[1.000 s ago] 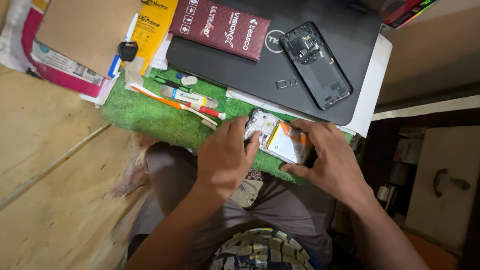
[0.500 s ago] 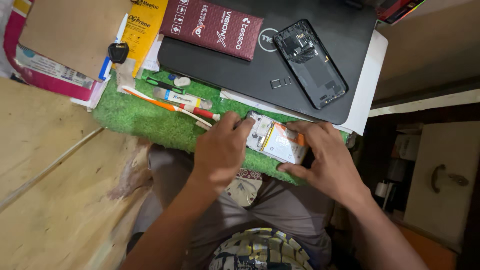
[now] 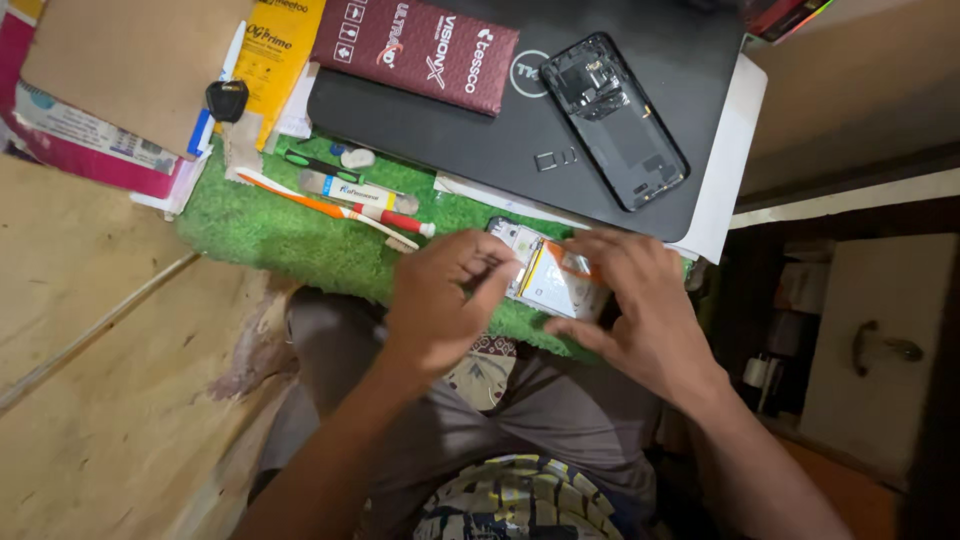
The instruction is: The person sits at a workbench and pries the back cover off a smartphone, then works on the exposed internals, peeling the battery and using a small red tool on the phone components. The removed cover and small parts rest on a laptop beside the work mat.
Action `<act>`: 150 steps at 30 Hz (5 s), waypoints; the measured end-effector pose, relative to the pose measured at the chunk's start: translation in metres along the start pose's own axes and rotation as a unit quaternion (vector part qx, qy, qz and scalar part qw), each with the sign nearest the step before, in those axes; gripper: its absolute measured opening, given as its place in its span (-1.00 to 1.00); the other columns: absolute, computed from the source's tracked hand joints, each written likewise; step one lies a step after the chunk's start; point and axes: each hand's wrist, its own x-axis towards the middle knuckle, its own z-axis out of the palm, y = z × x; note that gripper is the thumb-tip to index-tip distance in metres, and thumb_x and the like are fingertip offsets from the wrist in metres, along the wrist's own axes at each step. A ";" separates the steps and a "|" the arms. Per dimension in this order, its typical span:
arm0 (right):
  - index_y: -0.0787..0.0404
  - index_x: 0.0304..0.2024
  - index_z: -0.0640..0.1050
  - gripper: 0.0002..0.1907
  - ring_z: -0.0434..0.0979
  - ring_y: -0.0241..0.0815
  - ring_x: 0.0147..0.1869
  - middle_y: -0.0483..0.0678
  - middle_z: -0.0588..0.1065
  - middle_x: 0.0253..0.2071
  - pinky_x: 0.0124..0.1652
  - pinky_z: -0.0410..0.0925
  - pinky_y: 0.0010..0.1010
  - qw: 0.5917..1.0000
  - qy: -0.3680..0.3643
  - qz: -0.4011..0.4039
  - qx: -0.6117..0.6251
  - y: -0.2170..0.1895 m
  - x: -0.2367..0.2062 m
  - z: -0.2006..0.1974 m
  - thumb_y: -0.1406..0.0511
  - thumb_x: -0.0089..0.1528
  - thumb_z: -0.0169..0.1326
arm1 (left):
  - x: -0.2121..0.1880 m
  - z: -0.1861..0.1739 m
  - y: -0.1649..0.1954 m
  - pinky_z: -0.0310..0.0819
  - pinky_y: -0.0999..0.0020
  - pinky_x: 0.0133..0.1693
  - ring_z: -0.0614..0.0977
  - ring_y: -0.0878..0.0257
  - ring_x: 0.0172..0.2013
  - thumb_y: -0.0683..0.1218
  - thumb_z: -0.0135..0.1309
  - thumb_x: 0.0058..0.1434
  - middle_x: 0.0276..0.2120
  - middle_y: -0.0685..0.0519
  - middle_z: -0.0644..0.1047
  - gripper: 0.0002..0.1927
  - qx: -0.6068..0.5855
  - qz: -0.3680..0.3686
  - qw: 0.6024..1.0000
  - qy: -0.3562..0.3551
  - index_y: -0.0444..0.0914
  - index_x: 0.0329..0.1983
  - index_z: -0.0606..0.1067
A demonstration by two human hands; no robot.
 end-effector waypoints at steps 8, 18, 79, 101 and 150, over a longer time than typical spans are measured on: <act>0.24 -0.12 0.62 -0.69 0.55 -0.10 -0.11 -0.04 0.59 -0.17 -0.07 0.33 -0.31 0.979 0.151 -0.039 0.129 -0.009 0.007 0.018 0.34 0.12 0.41 | -0.016 0.023 -0.012 0.61 0.41 -0.34 0.66 0.30 -0.38 -0.21 0.13 0.31 -0.33 -0.01 0.63 -0.80 -0.424 -0.217 0.879 -0.032 -0.44 -0.07 0.53; 0.26 -0.18 0.65 -0.79 0.59 -0.17 -0.17 -0.06 0.61 -0.24 -0.14 0.29 -0.37 0.976 0.153 -0.081 0.136 -0.015 0.018 0.027 0.43 0.15 0.37 | -0.032 0.018 -0.016 0.52 0.46 -0.33 0.60 0.38 -0.36 -0.16 0.14 0.35 -0.30 0.02 0.61 -0.76 -0.462 -0.197 0.865 0.003 -0.43 -0.02 0.57; 0.15 -0.12 0.67 -0.80 0.58 -0.13 -0.32 -0.07 0.55 -0.27 -0.31 0.44 -0.33 0.998 0.061 -0.003 -0.016 -0.007 0.041 0.043 0.30 0.22 0.33 | -0.018 -0.010 0.014 0.53 0.05 -0.21 0.63 -0.14 -0.23 -0.10 0.13 0.28 -0.18 -0.14 0.53 -0.78 0.131 0.011 0.991 -0.009 -0.29 -0.06 0.50; 0.15 -0.15 0.67 -0.83 0.58 -0.12 -0.36 -0.05 0.53 -0.32 -0.35 0.42 -0.33 0.997 0.063 0.048 0.023 -0.010 0.041 0.048 0.30 0.20 0.31 | -0.019 -0.010 0.011 0.50 0.04 -0.24 0.61 -0.13 -0.26 -0.11 0.15 0.27 -0.21 -0.12 0.50 -0.80 0.147 0.015 0.989 -0.018 -0.29 -0.10 0.48; 0.29 0.26 0.42 0.00 0.48 0.19 0.13 0.18 0.45 0.08 0.06 0.39 -0.10 0.992 -0.067 0.107 -0.010 0.012 -0.012 -0.021 0.04 -0.15 0.46 | 0.001 -0.006 0.028 0.43 0.05 -0.08 0.52 -0.06 -0.09 -0.12 0.20 0.19 -0.16 -0.09 0.43 -0.54 0.325 0.072 0.941 -0.055 -0.31 0.16 0.46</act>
